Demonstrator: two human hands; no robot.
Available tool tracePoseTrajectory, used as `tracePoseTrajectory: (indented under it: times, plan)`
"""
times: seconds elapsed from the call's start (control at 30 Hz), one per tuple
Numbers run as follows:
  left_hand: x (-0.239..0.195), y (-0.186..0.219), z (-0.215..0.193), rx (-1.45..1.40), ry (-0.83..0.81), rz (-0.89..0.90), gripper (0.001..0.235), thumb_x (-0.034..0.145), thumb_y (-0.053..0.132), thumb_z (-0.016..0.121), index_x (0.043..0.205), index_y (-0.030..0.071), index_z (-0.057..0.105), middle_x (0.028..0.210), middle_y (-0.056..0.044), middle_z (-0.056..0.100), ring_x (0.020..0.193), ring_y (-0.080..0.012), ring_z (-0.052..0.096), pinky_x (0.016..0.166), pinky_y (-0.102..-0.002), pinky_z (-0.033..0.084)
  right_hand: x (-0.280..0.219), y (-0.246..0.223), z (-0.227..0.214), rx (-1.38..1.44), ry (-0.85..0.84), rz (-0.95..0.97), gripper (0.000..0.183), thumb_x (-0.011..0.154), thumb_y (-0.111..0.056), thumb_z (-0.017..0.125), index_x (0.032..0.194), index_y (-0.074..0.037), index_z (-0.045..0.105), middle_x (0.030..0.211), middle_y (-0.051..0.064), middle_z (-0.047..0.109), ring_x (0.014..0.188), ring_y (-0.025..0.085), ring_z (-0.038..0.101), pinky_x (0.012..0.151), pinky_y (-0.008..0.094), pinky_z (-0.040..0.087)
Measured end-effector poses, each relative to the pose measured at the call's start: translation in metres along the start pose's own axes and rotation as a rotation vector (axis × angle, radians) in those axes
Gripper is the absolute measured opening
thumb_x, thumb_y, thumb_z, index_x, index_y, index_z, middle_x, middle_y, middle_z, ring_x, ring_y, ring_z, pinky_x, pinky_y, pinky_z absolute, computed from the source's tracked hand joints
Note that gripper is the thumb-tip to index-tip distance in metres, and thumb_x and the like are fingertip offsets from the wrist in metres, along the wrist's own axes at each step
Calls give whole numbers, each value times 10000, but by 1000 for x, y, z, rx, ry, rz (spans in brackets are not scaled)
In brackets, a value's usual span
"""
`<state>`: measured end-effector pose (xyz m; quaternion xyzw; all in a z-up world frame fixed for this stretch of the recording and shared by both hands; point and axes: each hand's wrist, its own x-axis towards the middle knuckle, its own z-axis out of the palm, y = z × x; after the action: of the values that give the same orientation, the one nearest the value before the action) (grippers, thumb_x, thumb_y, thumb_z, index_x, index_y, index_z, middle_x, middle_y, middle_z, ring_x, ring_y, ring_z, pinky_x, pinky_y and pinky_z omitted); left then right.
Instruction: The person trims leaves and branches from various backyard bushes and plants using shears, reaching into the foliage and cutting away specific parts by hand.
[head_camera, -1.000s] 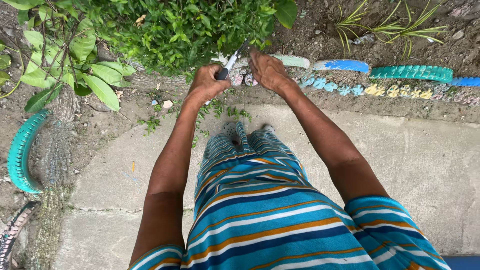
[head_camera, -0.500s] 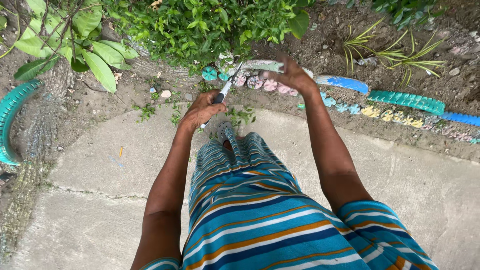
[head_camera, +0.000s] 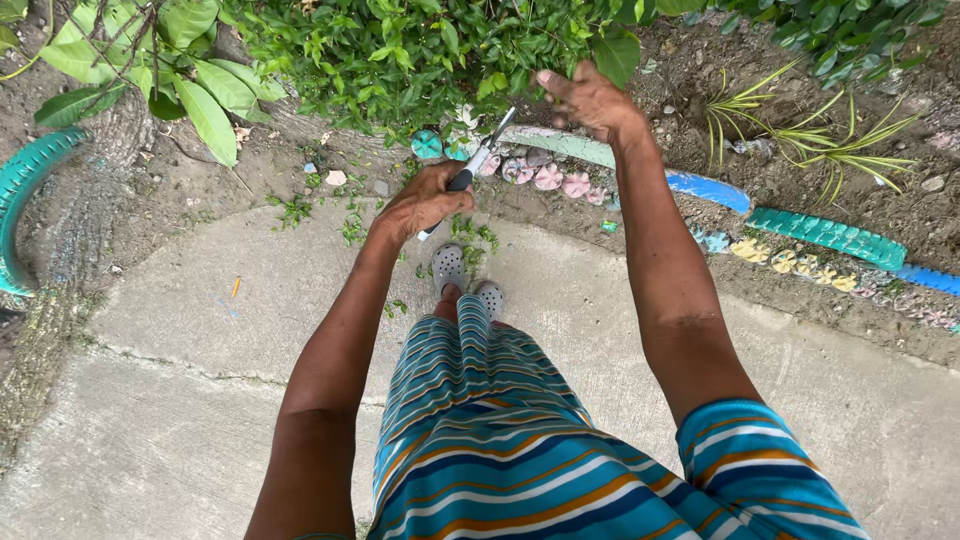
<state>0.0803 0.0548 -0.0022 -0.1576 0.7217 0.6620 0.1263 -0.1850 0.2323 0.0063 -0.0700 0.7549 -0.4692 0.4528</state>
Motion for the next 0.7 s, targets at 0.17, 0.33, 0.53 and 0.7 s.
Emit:
tracePoseTrajectory:
  times: [0.17, 0.33, 0.53, 0.7]
  plan:
    - [23, 10, 11, 201, 3, -120, 403, 746, 368, 706, 988, 46, 690, 961, -108, 717, 875, -231, 652, 840, -374, 509, -16, 14, -10, -80, -11, -105, 338, 1035, -383, 616, 931, -123, 426, 847, 75, 565, 705, 140, 579, 625, 310, 598]
    - [48, 21, 28, 92, -17, -36, 463, 750, 383, 728, 1020, 7, 710, 975, -131, 735, 900, -224, 673, 874, -354, 534, -28, 20, -23, -170, -34, -189, 321, 1099, -377, 538, 927, -117, 460, 789, 18, 550, 647, 109, 532, 587, 302, 551]
    - [69, 55, 42, 117, -15, -53, 444, 752, 332, 745, 1059, 13, 706, 946, -115, 723, 884, -210, 669, 842, -377, 540, -36, 27, -27, -146, -55, -236, 276, 1113, -323, 493, 954, -98, 511, 771, 1, 569, 617, 98, 541, 557, 289, 523]
    - [79, 80, 49, 259, 23, -78, 449, 697, 217, 777, 1089, 19, 687, 924, -91, 712, 836, -195, 682, 836, -366, 553, -42, 32, -29, -95, -10, -230, 241, 1116, -288, 479, 994, -83, 512, 762, -1, 560, 602, 97, 524, 520, 292, 489]
